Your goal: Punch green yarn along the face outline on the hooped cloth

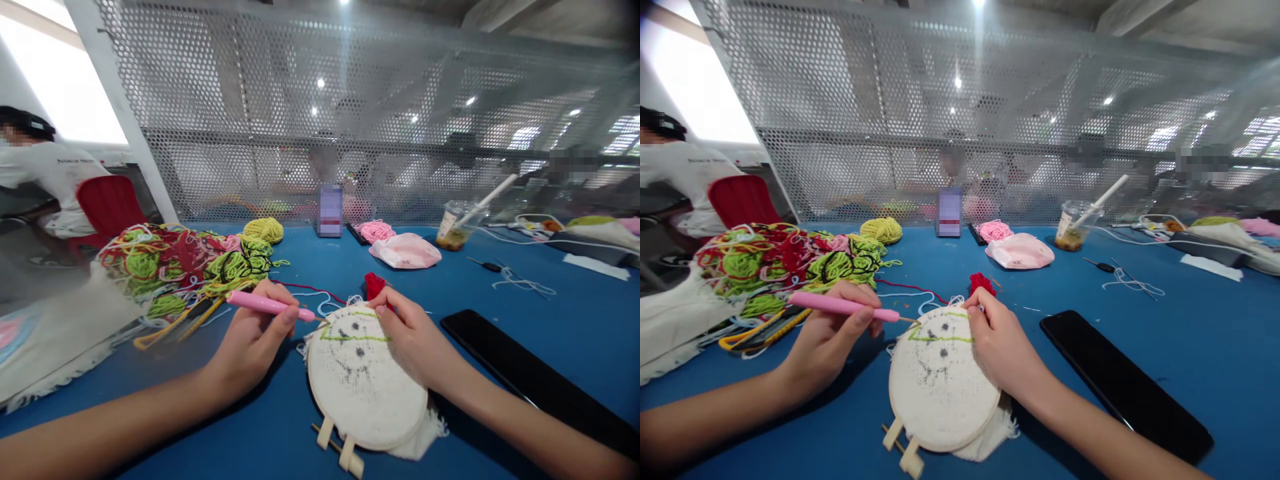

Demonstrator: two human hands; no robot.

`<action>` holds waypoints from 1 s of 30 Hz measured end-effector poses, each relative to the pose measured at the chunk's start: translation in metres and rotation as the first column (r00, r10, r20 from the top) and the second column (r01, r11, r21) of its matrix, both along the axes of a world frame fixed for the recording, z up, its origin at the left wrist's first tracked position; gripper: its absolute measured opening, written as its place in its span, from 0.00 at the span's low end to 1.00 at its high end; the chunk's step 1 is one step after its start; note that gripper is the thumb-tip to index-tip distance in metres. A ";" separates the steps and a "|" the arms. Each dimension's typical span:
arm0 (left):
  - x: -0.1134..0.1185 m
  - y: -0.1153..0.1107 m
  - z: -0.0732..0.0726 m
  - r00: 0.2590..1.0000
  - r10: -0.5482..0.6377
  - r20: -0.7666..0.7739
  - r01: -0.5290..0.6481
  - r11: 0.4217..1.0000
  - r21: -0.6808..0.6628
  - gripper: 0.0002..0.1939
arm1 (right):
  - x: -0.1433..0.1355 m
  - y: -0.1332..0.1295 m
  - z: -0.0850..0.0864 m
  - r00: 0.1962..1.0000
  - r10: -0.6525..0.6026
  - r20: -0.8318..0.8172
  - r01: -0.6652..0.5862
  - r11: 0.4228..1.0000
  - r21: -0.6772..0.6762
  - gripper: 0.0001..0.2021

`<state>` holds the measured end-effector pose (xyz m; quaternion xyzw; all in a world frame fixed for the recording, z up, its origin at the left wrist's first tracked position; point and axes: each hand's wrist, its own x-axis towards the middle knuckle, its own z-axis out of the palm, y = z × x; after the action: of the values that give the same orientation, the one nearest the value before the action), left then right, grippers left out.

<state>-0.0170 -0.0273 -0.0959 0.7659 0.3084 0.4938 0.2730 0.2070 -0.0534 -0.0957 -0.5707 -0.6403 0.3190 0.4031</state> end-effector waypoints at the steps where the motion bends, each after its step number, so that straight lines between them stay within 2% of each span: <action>1: 0.000 0.000 0.000 1.000 -0.003 0.007 0.003 1.000 0.002 0.03 | 0.000 0.000 0.000 1.000 -0.001 -0.002 0.001 1.000 -0.001 0.08; 11: 0.000 0.001 0.000 0.999 0.003 -0.035 -0.002 0.999 0.032 0.03 | 0.000 0.001 0.000 0.998 -0.006 0.060 0.006 1.000 0.000 0.09; 16: 0.001 0.000 0.001 0.998 0.003 -0.068 -0.001 1.000 0.028 0.04 | 0.001 0.000 0.003 0.978 -0.008 0.208 0.002 0.999 0.033 0.10; 18: 0.002 0.001 0.002 0.996 0.012 -0.090 -0.010 1.000 0.014 0.04 | 0.004 -0.002 0.008 0.929 -0.006 0.370 -0.015 0.998 0.055 0.11; 21: 0.003 0.000 0.003 0.990 0.019 -0.140 -0.019 1.000 0.001 0.04 | 0.004 -0.006 0.020 0.756 -0.067 0.651 -0.061 0.983 0.172 0.13; 22: 0.003 0.000 0.003 0.987 0.011 -0.159 -0.010 1.000 0.011 0.04 | 0.002 -0.007 0.026 0.713 -0.105 0.694 -0.082 0.969 0.232 0.13; 24: 0.004 -0.002 0.003 0.982 -0.035 -0.187 0.045 0.998 0.053 0.03 | -0.008 -0.008 0.042 0.719 -0.129 0.683 -0.139 0.936 0.324 0.13; 25: 0.004 -0.003 0.003 0.978 -0.065 -0.201 0.081 0.994 0.073 0.03 | -0.015 -0.008 0.051 0.761 -0.083 0.644 -0.183 0.924 0.335 0.13; 27: 0.004 -0.005 0.003 0.966 -0.105 -0.236 0.130 0.987 0.093 0.02 | -0.035 -0.004 0.069 0.830 0.107 0.548 -0.310 0.905 0.293 0.15; 30: 0.003 -0.008 0.002 0.955 -0.075 -0.288 0.115 0.986 0.124 0.03 | -0.070 0.013 0.088 0.817 0.366 0.445 -0.461 0.878 0.125 0.21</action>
<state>-0.0136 -0.0351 -0.0939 0.8595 0.2718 0.3861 0.1957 0.1372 -0.0409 -0.0074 -0.4207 -0.8514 0.1975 0.2433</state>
